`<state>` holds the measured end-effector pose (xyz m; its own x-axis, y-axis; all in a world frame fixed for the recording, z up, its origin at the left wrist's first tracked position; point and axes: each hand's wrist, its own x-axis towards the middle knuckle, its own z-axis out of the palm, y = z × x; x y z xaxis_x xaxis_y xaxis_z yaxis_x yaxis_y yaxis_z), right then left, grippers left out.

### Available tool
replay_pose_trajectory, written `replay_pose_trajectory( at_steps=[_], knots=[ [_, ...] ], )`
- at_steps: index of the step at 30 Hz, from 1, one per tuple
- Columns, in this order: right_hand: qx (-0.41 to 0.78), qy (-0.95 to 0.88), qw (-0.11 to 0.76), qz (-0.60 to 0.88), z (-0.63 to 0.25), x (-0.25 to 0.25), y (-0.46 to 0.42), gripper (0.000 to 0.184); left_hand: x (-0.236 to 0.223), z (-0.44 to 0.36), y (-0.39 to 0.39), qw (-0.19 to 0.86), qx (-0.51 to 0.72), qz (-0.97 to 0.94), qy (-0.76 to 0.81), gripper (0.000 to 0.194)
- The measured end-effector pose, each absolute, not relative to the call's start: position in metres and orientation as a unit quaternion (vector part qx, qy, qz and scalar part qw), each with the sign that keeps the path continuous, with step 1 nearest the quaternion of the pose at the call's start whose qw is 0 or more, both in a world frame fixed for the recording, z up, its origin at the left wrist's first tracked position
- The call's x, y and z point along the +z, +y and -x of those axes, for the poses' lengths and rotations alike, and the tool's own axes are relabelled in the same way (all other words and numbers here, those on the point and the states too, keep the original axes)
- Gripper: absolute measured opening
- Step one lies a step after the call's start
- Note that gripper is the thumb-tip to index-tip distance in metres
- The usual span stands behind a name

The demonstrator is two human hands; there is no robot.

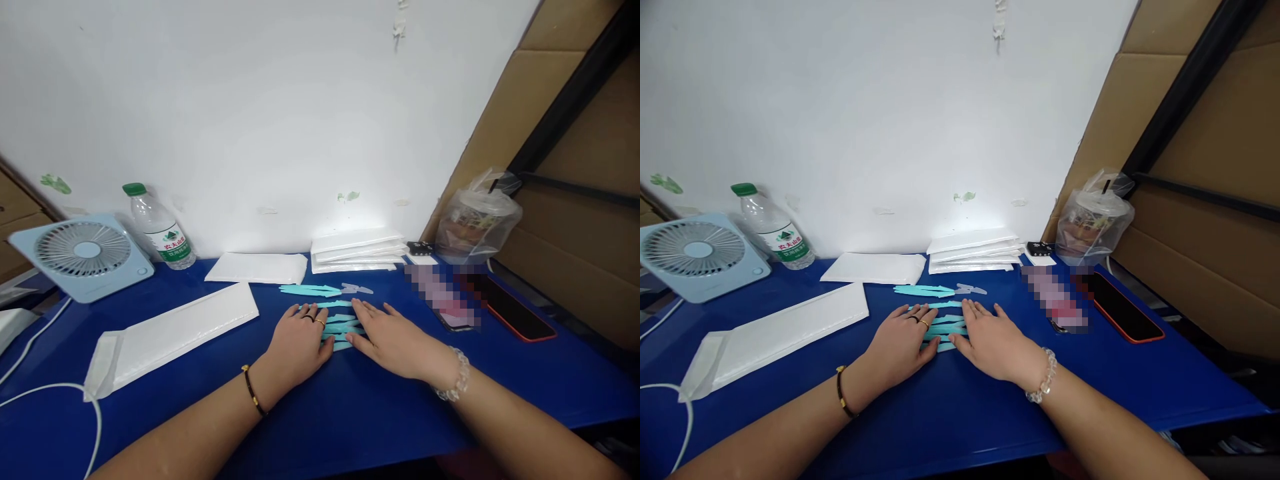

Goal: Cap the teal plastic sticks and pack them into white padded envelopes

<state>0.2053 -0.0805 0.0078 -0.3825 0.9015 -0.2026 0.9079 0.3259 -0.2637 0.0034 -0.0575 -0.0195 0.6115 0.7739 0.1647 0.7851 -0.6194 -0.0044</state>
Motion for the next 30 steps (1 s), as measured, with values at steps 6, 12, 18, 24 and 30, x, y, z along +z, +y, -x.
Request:
replay_pose_trajectory(
  at_steps=[6, 12, 18, 24, 30],
  knots=[
    [-0.225, 0.806, -0.043, -0.546, -0.220, 0.015, -0.065, 0.067, -0.017, -0.002, -0.054, 0.015, -0.084, 0.892, -0.443, 0.044],
    [-0.371, 0.786, -0.097, -0.484, -0.246, 0.023, -0.045, 0.057, -0.010, 0.007, -0.044, -0.016, -0.074, 0.882, -0.466, 0.037],
    [-0.455, 0.743, -0.119, -0.476, -0.246, 0.028, -0.043, 0.061, -0.006, 0.012, -0.040, -0.045, -0.083, 0.876, -0.473, 0.040],
    [-0.419, 0.759, -0.136, -0.480, -0.247, 0.016, -0.039, 0.058, -0.006, 0.012, -0.042, -0.042, -0.092, 0.879, -0.466, 0.040],
    [-0.108, 0.820, -0.216, -0.519, -0.231, -0.013, -0.019, 0.027, -0.007, 0.016, -0.039, -0.027, -0.100, 0.886, -0.451, 0.033]
  ],
)
